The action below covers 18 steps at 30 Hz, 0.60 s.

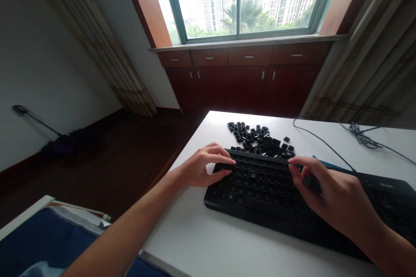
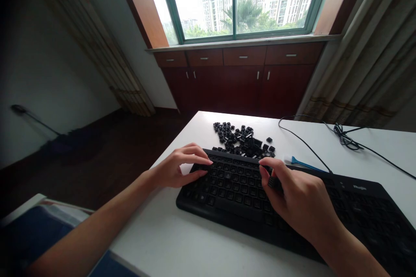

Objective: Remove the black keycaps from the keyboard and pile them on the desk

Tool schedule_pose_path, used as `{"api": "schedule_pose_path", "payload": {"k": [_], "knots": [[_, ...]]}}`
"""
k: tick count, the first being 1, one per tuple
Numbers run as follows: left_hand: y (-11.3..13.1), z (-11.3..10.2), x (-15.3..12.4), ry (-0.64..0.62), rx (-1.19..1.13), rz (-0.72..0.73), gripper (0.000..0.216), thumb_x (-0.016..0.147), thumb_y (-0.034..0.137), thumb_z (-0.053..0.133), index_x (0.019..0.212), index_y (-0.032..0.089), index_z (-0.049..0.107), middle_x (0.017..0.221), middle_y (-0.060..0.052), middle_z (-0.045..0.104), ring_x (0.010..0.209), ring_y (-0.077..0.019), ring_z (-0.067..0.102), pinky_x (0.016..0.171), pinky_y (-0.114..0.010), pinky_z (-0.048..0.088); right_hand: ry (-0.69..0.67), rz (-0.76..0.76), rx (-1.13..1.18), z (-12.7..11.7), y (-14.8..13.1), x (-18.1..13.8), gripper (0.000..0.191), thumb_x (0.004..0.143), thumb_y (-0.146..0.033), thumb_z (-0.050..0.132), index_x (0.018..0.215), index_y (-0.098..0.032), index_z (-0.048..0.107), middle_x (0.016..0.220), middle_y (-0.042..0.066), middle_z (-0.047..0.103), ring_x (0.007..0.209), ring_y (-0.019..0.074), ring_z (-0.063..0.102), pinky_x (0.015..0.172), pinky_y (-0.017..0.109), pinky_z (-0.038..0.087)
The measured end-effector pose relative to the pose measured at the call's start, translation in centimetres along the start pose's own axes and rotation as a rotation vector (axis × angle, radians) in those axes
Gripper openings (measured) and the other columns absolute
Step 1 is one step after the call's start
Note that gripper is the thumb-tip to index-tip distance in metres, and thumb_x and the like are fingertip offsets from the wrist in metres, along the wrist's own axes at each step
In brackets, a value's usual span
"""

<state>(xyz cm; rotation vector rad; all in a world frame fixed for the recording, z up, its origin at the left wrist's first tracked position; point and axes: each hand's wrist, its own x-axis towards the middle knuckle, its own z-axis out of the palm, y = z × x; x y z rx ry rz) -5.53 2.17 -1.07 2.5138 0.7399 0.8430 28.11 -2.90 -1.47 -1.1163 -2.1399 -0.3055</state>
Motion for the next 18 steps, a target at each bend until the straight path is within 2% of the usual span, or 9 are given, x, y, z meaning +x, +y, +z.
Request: {"api": "schedule_pose_path", "payload": {"k": [5,11,18], "knots": [[-0.35,-0.11,0.04,0.03,-0.028,-0.019,0.026,0.093,0.022,0.067,0.117,0.026,0.075,0.102,-0.009,0.074,0.096,-0.02,0.065,0.086,-0.037,0.057,-0.01,-0.012,0.012,-0.14,-0.28,0.14,0.019,0.1,-0.032,0.054,0.112,-0.019,0.061,0.065,-0.004,0.063,0.041,0.0085,0.054,0.049,0.024,0.035],[-0.94,-0.19,-0.2,0.005,-0.08,0.016,0.02,0.089,0.021,0.073,0.107,0.027,0.079,0.1,-0.008,0.078,0.091,-0.0193,0.067,0.084,-0.035,0.057,-0.039,-0.024,0.023,-0.19,-0.3,0.15,0.015,0.099,-0.029,0.055,0.109,-0.02,0.061,0.064,-0.004,0.065,0.041,0.0086,0.05,0.049,0.025,0.034],[-0.98,-0.19,-0.31,0.0,-0.06,-0.001,0.018,0.087,0.022,0.074,0.103,0.028,0.08,0.102,-0.009,0.078,0.088,-0.0186,0.068,0.076,-0.032,0.058,-0.058,-0.027,0.025,-0.22,-0.32,0.09,0.016,0.096,-0.026,0.056,0.111,-0.021,0.061,0.065,-0.005,0.065,0.044,0.0095,0.053,0.051,0.025,0.036]]}}
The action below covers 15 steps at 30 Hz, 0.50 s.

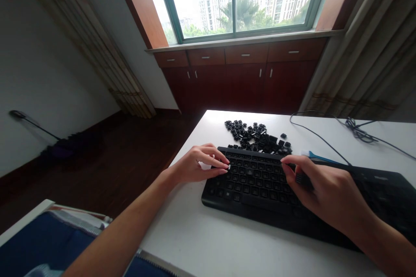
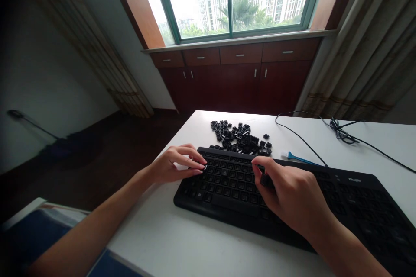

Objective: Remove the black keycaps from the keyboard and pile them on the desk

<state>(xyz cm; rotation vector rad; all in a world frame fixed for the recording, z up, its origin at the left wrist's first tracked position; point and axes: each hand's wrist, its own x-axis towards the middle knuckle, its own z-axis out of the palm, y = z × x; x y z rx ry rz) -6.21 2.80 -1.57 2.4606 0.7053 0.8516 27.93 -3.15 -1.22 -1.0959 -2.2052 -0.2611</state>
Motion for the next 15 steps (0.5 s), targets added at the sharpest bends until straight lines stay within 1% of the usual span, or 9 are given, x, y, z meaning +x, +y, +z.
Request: {"api": "schedule_pose_path", "payload": {"k": [3,7,10,13,15], "knots": [[0.0,0.04,0.0,0.001,-0.012,-0.017,0.016,0.089,0.025,0.072,0.103,0.027,0.081,0.103,-0.01,0.078,0.088,-0.0189,0.069,0.072,-0.031,0.059,0.012,-0.003,-0.004,0.01,-0.08,0.08,0.015,0.097,-0.026,0.057,0.11,-0.022,0.061,0.064,-0.005,0.065,0.043,0.0096,0.053,0.051,0.025,0.035],[0.01,0.14,0.02,0.019,-0.068,-0.03,0.015,0.088,0.025,0.073,0.101,0.024,0.081,0.1,-0.01,0.078,0.088,-0.0192,0.071,0.078,-0.033,0.061,0.017,-0.005,0.0,0.05,-0.19,0.26,0.014,0.097,-0.027,0.056,0.11,-0.021,0.061,0.066,-0.004,0.066,0.045,0.0104,0.056,0.051,0.025,0.036],[0.05,0.22,0.04,0.048,-0.094,-0.027,0.014,0.086,0.021,0.075,0.099,0.023,0.081,0.097,-0.009,0.078,0.087,-0.0185,0.071,0.078,-0.032,0.061,0.008,-0.005,0.008,0.03,-0.39,0.31,0.015,0.098,-0.026,0.055,0.111,-0.021,0.059,0.066,-0.004,0.066,0.046,0.0105,0.056,0.051,0.025,0.037],[0.05,0.22,0.05,0.045,-0.084,-0.013,0.015,0.085,0.019,0.076,0.099,0.023,0.081,0.097,-0.009,0.077,0.088,-0.0181,0.07,0.079,-0.032,0.06,0.01,0.057,0.048,-0.07,-0.69,0.21,0.02,0.097,-0.029,0.055,0.114,-0.02,0.056,0.067,-0.004,0.063,0.044,0.0095,0.054,0.049,0.024,0.038],[0.01,0.18,0.06,0.04,-0.062,-0.021,0.017,0.085,0.021,0.077,0.101,0.024,0.08,0.098,-0.009,0.076,0.09,-0.0183,0.069,0.08,-0.032,0.059,0.01,0.115,0.091,-0.14,-0.85,0.11,0.023,0.094,-0.03,0.056,0.114,-0.018,0.051,0.074,-0.001,0.062,0.05,0.0116,0.057,0.051,0.025,0.043]]}}
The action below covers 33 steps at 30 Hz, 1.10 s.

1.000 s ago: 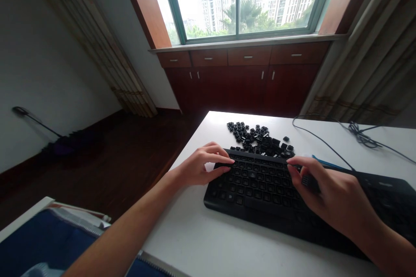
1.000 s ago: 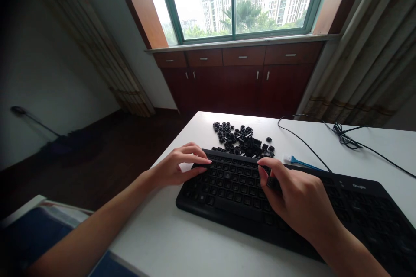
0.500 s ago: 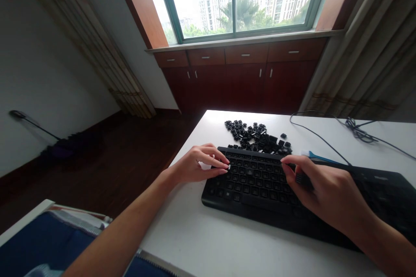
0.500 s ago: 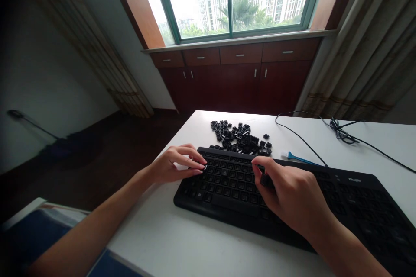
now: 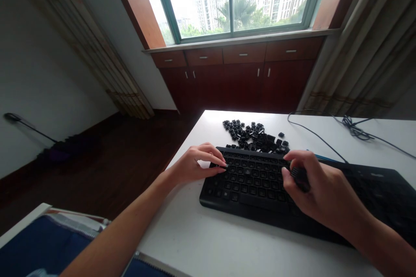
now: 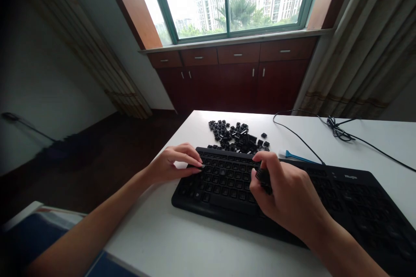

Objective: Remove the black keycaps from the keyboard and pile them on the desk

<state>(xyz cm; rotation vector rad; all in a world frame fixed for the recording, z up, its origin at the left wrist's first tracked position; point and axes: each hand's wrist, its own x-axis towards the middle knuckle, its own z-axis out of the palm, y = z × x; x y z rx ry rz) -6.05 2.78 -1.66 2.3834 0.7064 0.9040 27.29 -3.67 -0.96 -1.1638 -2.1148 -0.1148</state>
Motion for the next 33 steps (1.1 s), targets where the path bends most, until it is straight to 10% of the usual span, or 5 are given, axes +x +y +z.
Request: {"api": "schedule_pose_path", "payload": {"k": [9,17,24,28,33], "knots": [[-0.2,-0.1,-0.1,-0.031,0.085,0.04,0.015,0.084,0.021,0.078,0.098,0.027,0.082,0.098,-0.008,0.076,0.088,-0.0183,0.066,0.073,-0.029,0.058,0.129,-0.197,-0.048,-0.9,-0.1,0.8,0.053,0.093,-0.006,0.052,0.143,-0.017,0.042,0.122,0.017,0.06,0.112,0.0294,0.061,0.095,0.047,0.052],[-0.3,0.0,-0.1,0.001,0.052,0.092,0.025,0.083,0.014,0.078,0.106,0.025,0.08,0.1,-0.008,0.079,0.087,-0.0187,0.069,0.079,-0.033,0.061,0.188,0.008,0.227,-0.5,0.3,0.3,0.058,0.097,-0.019,0.057,0.148,-0.024,0.031,0.092,0.004,0.063,0.067,0.018,0.062,0.059,0.032,0.051],[0.0,-0.1,0.1,0.006,0.091,0.096,0.022,0.082,0.013,0.078,0.102,0.024,0.08,0.097,-0.007,0.079,0.085,-0.0183,0.069,0.076,-0.032,0.061,0.504,0.034,0.386,-0.5,0.5,1.6,0.055,0.086,-0.006,0.064,0.126,-0.037,0.04,0.117,0.001,0.047,0.084,0.0163,0.062,0.069,0.034,0.052],[0.3,-0.1,0.2,-0.002,0.109,0.101,0.019,0.082,0.013,0.078,0.099,0.023,0.08,0.096,-0.007,0.079,0.085,-0.0179,0.069,0.075,-0.031,0.06,0.382,0.398,0.53,-1.6,0.4,2.0,0.014,0.094,-0.023,0.059,0.106,-0.028,0.063,0.092,0.002,0.064,0.074,0.0165,0.061,0.066,0.032,0.051],[0.6,-0.1,0.2,-0.005,0.133,0.105,0.02,0.082,0.012,0.078,0.099,0.023,0.08,0.096,-0.007,0.078,0.085,-0.0173,0.068,0.074,-0.03,0.06,0.321,0.788,1.314,-2.0,1.4,2.3,0.04,0.08,-0.024,0.049,0.113,-0.023,0.071,0.109,0.01,0.074,0.104,0.0276,0.071,0.092,0.043,0.058]]}}
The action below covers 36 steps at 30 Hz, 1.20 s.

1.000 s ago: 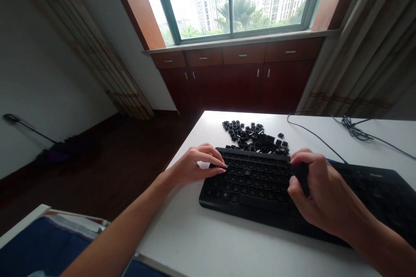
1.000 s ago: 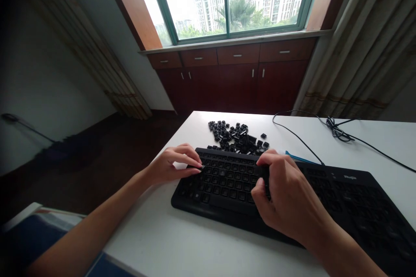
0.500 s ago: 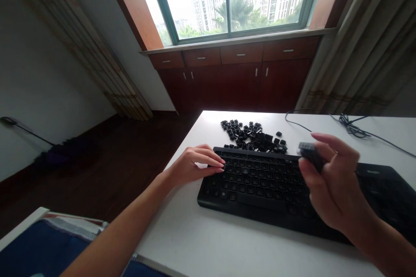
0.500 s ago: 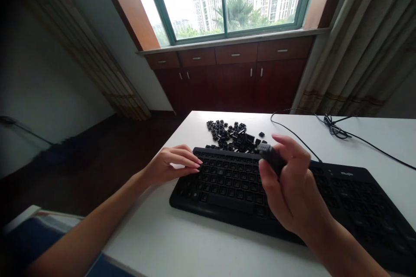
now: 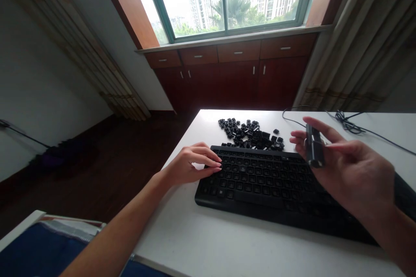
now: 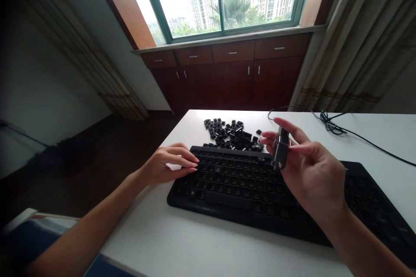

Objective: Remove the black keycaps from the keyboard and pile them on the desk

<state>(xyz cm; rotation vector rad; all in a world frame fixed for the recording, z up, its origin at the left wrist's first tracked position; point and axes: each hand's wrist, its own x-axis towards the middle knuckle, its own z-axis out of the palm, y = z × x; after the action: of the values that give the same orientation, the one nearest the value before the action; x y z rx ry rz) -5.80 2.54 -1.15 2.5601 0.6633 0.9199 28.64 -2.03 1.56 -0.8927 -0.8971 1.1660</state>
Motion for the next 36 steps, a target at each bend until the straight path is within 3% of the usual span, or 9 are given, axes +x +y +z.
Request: {"api": "schedule_pose_path", "payload": {"k": [5,8,11,14,18,22,24,29,36], "knots": [[-0.1,0.0,0.0,0.002,-0.001,0.007,0.018,0.082,0.012,0.078,0.095,0.023,0.08,0.095,-0.006,0.078,0.086,-0.0171,0.068,0.075,-0.03,0.06,-0.069,0.162,0.116,-0.2,0.5,0.7,0.065,0.067,-0.013,0.07,0.129,-0.029,0.06,0.124,0.007,0.072,0.124,0.0231,0.064,0.103,0.031,0.055],[-0.3,0.1,-0.3,0.003,-0.007,-0.01,0.022,0.082,0.014,0.079,0.102,0.023,0.079,0.097,-0.006,0.078,0.087,-0.0174,0.068,0.078,-0.031,0.059,-0.059,0.168,0.045,0.1,1.1,0.6,0.055,0.075,-0.023,0.081,0.125,-0.032,0.06,0.113,0.003,0.075,0.113,0.0184,0.069,0.097,0.026,0.056],[-0.3,0.1,-0.5,0.017,-0.018,-0.075,0.038,0.08,0.02,0.081,0.118,0.022,0.072,0.097,-0.006,0.077,0.085,-0.0174,0.066,0.077,-0.032,0.058,-0.064,0.142,-0.063,0.0,1.7,0.5,0.029,0.09,-0.051,0.068,0.108,-0.029,0.068,0.082,0.001,0.073,0.08,0.0152,0.071,0.076,0.025,0.06],[-0.2,0.2,-0.5,0.042,-0.044,-0.148,0.04,0.087,0.024,0.075,0.126,0.02,0.067,0.096,-0.006,0.075,0.081,-0.0157,0.064,0.075,-0.031,0.056,-0.056,0.089,-0.301,-0.7,2.0,0.5,0.048,0.095,-0.067,0.049,0.098,-0.026,0.075,0.067,0.001,0.061,0.064,0.0152,0.061,0.061,0.027,0.055],[-0.4,0.6,-0.1,0.104,-0.018,-0.237,0.024,0.098,0.026,0.06,0.119,0.019,0.069,0.095,-0.006,0.069,0.081,-0.0141,0.06,0.076,-0.029,0.053,-0.051,-0.125,-0.583,-0.3,1.8,0.5,0.04,0.089,-0.061,0.063,0.075,-0.025,0.075,0.099,0.007,0.069,0.1,0.0254,0.065,0.08,0.035,0.056],[-0.9,0.9,0.0,0.147,0.032,-0.313,0.022,0.1,0.03,0.056,0.113,0.021,0.071,0.094,-0.004,0.067,0.078,-0.0133,0.057,0.075,-0.028,0.051,-0.174,-0.095,-0.353,3.6,1.6,0.1,0.027,0.087,-0.051,0.072,0.098,-0.026,0.071,0.074,0.001,0.068,0.067,0.0162,0.066,0.061,0.028,0.053],[-1.1,1.0,-0.1,0.174,0.038,-0.334,0.022,0.1,0.031,0.055,0.111,0.02,0.071,0.093,-0.004,0.066,0.075,-0.0128,0.057,0.072,-0.027,0.05,-0.182,-0.042,-0.218,6.5,1.9,-0.1,0.029,0.084,-0.05,0.077,0.095,-0.025,0.066,0.05,-0.009,0.048,0.038,0.0084,0.042,0.039,0.023,0.034],[-1.4,0.9,-0.3,0.22,0.059,-0.352,0.023,0.101,0.032,0.052,0.108,0.019,0.069,0.092,-0.005,0.066,0.074,-0.0131,0.058,0.068,-0.026,0.049,-0.417,0.081,-0.144,13.4,3.0,0.2,0.063,0.087,-0.062,0.066,0.048,-0.021,0.038,0.042,-0.006,0.039,0.039,0.0064,0.038,0.043,0.024,0.034],[-1.3,0.6,-0.3,0.235,0.072,-0.34,0.018,0.098,0.028,0.055,0.098,0.017,0.068,0.088,-0.004,0.066,0.071,-0.0129,0.057,0.069,-0.027,0.049,-0.447,0.091,-0.028,17.7,4.8,1.1,0.049,0.081,-0.065,0.071,0.067,-0.02,0.06,0.038,-0.008,0.043,0.033,0.0072,0.037,0.039,0.023,0.032]]}}
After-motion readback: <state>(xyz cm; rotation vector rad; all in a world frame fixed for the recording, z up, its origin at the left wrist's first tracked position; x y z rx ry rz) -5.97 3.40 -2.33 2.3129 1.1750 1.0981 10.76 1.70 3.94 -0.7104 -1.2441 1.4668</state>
